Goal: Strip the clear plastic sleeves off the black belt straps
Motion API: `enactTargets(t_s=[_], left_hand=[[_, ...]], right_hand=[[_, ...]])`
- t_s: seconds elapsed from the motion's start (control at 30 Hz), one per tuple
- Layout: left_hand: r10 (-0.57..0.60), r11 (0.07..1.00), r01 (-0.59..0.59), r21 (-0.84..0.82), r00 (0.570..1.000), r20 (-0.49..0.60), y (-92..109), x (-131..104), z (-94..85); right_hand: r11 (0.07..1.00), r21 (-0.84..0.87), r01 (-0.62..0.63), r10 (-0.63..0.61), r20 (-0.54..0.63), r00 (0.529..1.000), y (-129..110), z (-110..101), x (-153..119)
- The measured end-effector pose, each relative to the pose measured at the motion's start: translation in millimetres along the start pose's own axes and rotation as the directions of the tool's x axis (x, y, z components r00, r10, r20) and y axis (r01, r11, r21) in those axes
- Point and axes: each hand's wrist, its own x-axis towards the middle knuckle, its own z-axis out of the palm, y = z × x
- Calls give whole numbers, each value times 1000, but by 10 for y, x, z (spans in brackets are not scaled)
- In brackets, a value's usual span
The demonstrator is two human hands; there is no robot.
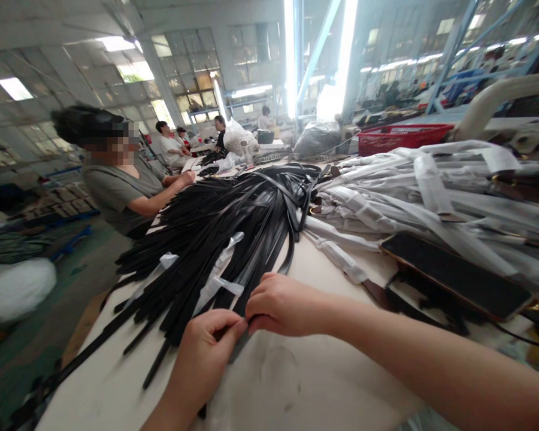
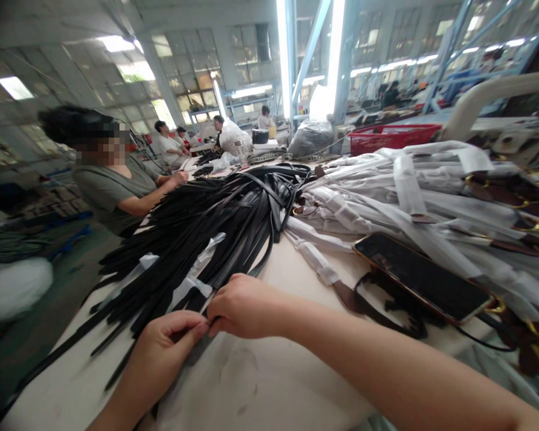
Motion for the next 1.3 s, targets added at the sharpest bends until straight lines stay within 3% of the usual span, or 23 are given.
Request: enactTargets(t_s=[0.17,0.33,0.5,0.6,0.77,0.9,1.03,1.13,1.3], left_hand=[[-165,978,165,-125,986,10,-87,36,41],[-210,938,231,-260,972,106,-90,21,90],[-234,926,254,-279,967,102,-55,-1,108],[-234,931,252,-262,967,100,-54,10,115],[-228,926,250,-283,967,109,-51,24,125],[-211,938,236,-255,970,119,-50,15,114],[-177,939,216,-267,970,164,-36,10,126],[-138,944,179,-278,977,160,-10,11,149],[-79,942,94,-321,995,58,-16,2,156]], right_hand=[[988,-37,-150,152,51,987,186,-78,-37],[987,150,-56,41,98,994,128,-36,-46],[954,94,-286,260,222,940,382,-148,-150],[962,136,-236,187,302,935,471,-232,-184],[979,155,-134,96,229,969,359,-205,-167],[982,109,-153,112,318,942,364,-205,-170],[967,-6,-254,252,132,959,330,-276,-157],[973,-53,-227,224,-54,973,147,-282,-117],[995,73,-67,66,11,998,-176,-141,-41]])
